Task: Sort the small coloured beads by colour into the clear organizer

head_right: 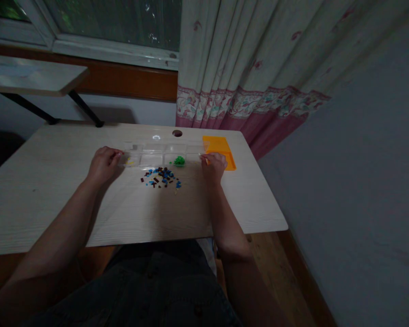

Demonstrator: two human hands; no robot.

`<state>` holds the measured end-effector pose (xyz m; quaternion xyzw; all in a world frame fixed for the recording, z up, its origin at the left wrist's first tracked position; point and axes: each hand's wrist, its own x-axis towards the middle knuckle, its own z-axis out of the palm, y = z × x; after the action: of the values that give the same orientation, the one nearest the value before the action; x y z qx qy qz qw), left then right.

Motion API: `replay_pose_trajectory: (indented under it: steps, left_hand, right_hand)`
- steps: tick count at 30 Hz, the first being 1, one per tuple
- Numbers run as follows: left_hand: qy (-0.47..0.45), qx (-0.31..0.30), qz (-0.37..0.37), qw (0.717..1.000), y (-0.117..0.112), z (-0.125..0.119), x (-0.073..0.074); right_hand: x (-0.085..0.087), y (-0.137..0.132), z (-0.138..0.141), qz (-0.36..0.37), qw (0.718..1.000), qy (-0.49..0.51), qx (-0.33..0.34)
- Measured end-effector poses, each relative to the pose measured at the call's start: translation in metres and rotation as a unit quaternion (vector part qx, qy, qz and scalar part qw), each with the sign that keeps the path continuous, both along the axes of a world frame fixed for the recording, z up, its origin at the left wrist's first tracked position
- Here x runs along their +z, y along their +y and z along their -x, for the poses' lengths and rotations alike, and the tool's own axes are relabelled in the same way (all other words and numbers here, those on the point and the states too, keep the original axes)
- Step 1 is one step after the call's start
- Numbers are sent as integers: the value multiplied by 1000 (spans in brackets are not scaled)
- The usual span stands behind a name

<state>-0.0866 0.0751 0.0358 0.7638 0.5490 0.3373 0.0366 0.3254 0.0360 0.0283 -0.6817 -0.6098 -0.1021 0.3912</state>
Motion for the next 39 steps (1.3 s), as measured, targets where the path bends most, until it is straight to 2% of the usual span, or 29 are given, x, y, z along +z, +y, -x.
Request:
replay_pose_trajectory:
  steps: [8,16,24,26,29,35,39]
  left_hand:
    - [-15,4,-3,1000,-4,-3,4]
    - [-14,5,1,1000,-7,-7,9]
    - [0,-7,-19,1000,-6,-8,6]
    - [6,-35,-24,999,-7,-11,5]
    - [18,-108,-25,994,-13,-20,7]
    - [61,-263,12,963,-30,-50,15]
    - [80,-316,28,945,-35,-60,12]
  right_hand:
    - [3,-1,1,10,1000,24,-11]
    - [3,-2,3,74,997,8,-13]
    - [5,-2,5,48,999,17,5]
    - [6,-1,7,39,999,14,19]
    - [6,-1,16,30,998,5,57]
    - [-2,-6,44,28,980,-37,194]
    - [-6,-13,57,52,959,-78,269]
